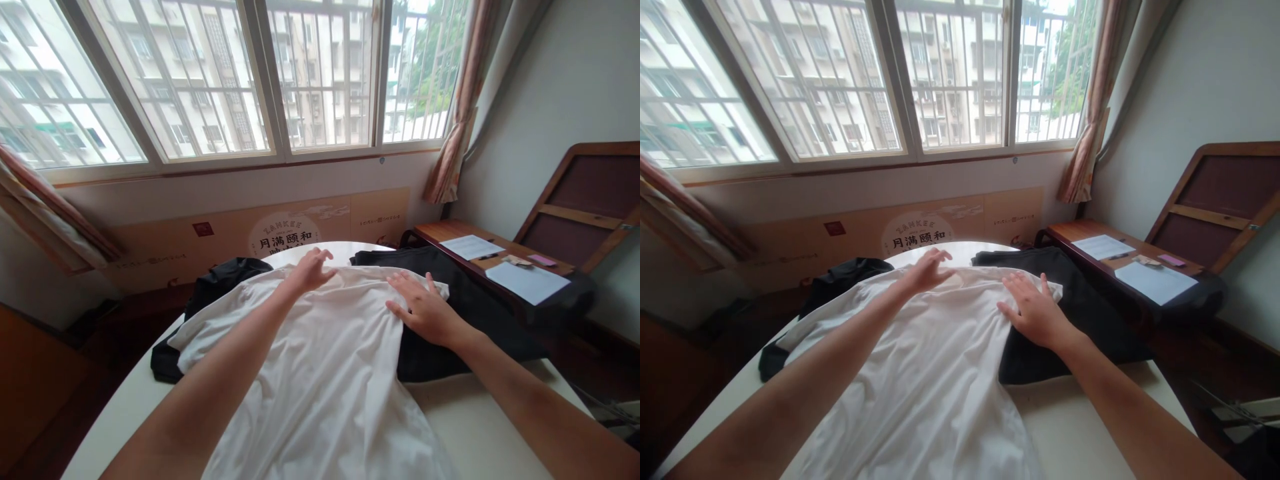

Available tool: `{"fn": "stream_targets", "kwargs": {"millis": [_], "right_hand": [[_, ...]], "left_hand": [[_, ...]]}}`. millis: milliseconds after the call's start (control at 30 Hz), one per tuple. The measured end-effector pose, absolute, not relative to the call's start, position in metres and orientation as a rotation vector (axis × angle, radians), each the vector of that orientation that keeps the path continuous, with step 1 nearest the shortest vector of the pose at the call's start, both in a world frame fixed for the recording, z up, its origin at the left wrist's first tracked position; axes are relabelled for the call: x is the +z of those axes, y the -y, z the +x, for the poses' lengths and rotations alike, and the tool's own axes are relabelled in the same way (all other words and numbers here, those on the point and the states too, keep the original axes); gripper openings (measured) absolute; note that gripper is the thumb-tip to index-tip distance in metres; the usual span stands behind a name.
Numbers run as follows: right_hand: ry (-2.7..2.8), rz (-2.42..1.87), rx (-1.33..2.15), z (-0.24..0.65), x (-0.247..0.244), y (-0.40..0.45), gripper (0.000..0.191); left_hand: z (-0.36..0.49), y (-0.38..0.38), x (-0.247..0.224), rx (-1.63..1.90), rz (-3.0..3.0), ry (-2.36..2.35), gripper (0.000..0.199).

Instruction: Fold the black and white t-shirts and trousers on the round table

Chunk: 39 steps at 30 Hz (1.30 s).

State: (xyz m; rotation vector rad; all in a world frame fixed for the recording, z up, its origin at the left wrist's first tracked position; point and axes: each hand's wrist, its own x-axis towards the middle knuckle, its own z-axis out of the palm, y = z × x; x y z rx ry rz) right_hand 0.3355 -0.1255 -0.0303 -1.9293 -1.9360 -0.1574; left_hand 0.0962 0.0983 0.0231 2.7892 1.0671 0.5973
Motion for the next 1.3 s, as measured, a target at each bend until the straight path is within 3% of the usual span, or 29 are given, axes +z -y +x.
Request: {"fn": "stream_targets", "kwargs": {"millis": [133, 300, 467, 533, 733, 833, 900, 1033, 1133, 1300], "right_hand": [[1.928, -1.864, -0.123, 0.338, -0.026, 0.129, 0.054], [1.808, -1.935, -0.214, 0.354, -0.020, 0.132, 0.059], [1.647, -2.167, -0.340, 0.363, -0.018, 0.133, 0.057], [1.603, -2.271, -0.349, 0.362, -0.015, 0.132, 0.050], [1.390, -2.259, -0.347, 0.360, -0.005, 0.130, 0.015], [1.173, -2.049, -0.170, 0.366, -0.004, 0.130, 0.016], [0.968, -1.896, 0.041, 0.368, -0.005, 0.129, 0.011], [0.785, -1.578, 0.386, 0.363, -0.006, 0.128, 0.033], [0.975, -1.611, 0.444, 0.358, -0.008, 0.128, 0.043], [1.369, -1.880, 0.259, 0.360, -0.015, 0.131, 0.035]], "left_hand": [[0.135, -0.093, 0.016, 0.542, 2.663, -0.973, 0.012], [0.156, -0.109, 0.029, 0.702, 2.535, -1.211, 0.029], [0.161, -0.103, 0.035, 0.649, 2.536, -1.180, 0.047], [0.160, -0.086, 0.034, 0.652, 2.554, -1.178, 0.049], [0.153, 0.025, 0.026, 0.671, 2.722, -0.762, 0.015], [0.147, 0.077, 0.016, 0.440, 2.752, -0.700, 0.026], [0.145, 0.093, 0.009, 0.407, 2.694, -0.787, 0.022], [0.143, 0.092, -0.005, 0.551, 2.430, -0.903, 0.012], [0.141, 0.085, -0.013, 0.637, 2.277, -0.928, 0.009], [0.137, 0.084, -0.021, 0.726, 2.163, -0.847, 0.007]]}}
